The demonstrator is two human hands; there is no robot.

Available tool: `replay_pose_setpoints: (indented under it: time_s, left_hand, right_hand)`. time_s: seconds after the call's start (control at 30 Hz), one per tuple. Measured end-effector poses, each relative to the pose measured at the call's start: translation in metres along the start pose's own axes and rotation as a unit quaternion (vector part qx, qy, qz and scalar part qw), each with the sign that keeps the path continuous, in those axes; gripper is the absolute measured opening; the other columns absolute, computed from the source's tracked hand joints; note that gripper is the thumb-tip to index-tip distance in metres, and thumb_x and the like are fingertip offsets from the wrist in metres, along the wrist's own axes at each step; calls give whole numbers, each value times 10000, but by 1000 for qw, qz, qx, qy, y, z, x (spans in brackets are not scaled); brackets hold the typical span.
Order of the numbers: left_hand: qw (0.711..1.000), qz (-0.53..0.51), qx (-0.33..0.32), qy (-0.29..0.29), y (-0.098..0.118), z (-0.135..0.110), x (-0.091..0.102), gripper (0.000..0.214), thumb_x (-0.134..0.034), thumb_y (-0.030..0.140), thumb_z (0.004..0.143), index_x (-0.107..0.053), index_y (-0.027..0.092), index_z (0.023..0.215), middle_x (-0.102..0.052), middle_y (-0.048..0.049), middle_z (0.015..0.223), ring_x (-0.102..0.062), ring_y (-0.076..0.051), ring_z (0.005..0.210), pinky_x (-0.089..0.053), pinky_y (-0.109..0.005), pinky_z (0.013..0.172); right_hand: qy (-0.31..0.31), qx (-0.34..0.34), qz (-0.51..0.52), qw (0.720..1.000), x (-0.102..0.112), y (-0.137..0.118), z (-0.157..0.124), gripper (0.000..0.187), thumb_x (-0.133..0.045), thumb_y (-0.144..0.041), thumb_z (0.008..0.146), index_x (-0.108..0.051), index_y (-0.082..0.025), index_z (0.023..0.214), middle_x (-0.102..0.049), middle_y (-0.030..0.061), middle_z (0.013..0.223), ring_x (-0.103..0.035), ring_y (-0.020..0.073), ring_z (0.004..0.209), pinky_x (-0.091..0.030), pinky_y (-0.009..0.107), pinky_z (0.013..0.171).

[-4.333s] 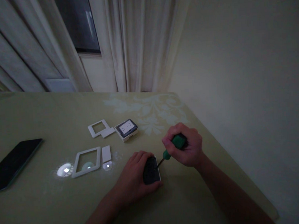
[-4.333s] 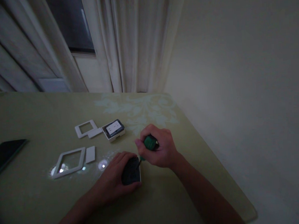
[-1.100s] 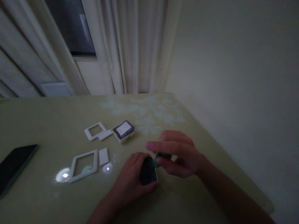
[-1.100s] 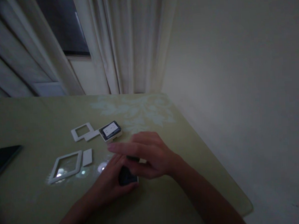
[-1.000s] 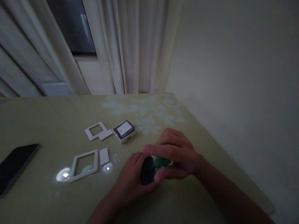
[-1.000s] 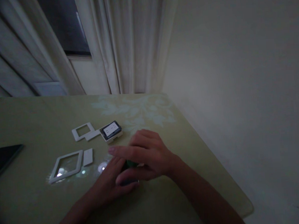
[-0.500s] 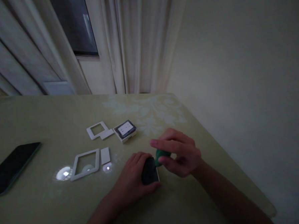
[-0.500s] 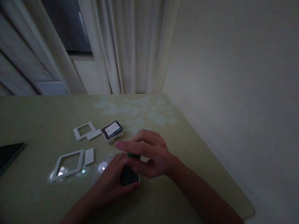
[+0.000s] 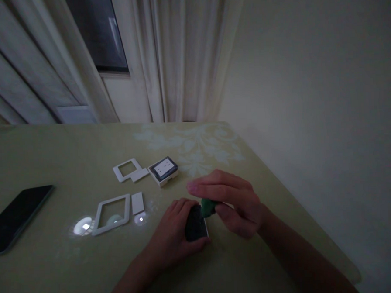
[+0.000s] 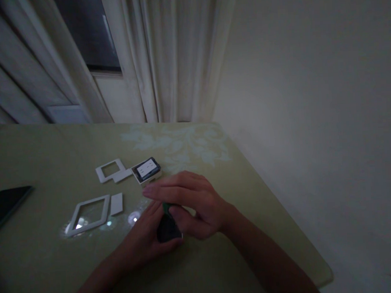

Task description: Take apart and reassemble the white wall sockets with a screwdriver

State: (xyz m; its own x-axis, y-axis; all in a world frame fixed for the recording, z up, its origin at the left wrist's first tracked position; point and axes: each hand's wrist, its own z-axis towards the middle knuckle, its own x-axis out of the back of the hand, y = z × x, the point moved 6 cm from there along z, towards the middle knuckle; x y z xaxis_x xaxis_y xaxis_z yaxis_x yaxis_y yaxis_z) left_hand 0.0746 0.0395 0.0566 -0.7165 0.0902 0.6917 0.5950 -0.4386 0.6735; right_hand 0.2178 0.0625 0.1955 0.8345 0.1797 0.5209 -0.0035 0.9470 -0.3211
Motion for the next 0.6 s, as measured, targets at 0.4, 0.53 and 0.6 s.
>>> replay_pose_setpoints:
  time_s: [0.4,0.53,0.6]
  left_hand:
    - [1000,-23,6,-15,-4,-3,-4,554,-862,407,824,-609,284,1302,-695,-93,1340,-650,-359,1219,-568,-536,1035]
    - [1000,-16,9,-17,-5,-2,-5,625,-893,415,783,-603,287,1322,-694,-96,1336,-645,-380,1215,-564,-562,1038]
    - [1000,-17,7,-17,-3,-1,-4,614,-888,401,793,-605,285,1326,-697,-100,1333,-648,-379,1217,-568,-557,1034]
  right_hand:
    - [34,-8,-71,997,9,0,1,365,-671,-428,1042,-770,-180,1292,-716,69,964,-705,202,865,-604,329,776]
    - [-6,-12,5,1000,3,0,2,430,-458,-322,1124,-656,-145,1462,-756,132,1179,-742,217,1009,-626,350,840]
    - [20,-2,-33,999,6,-1,3,341,-626,-317,1079,-713,-190,1384,-753,55,959,-709,178,832,-607,311,765]
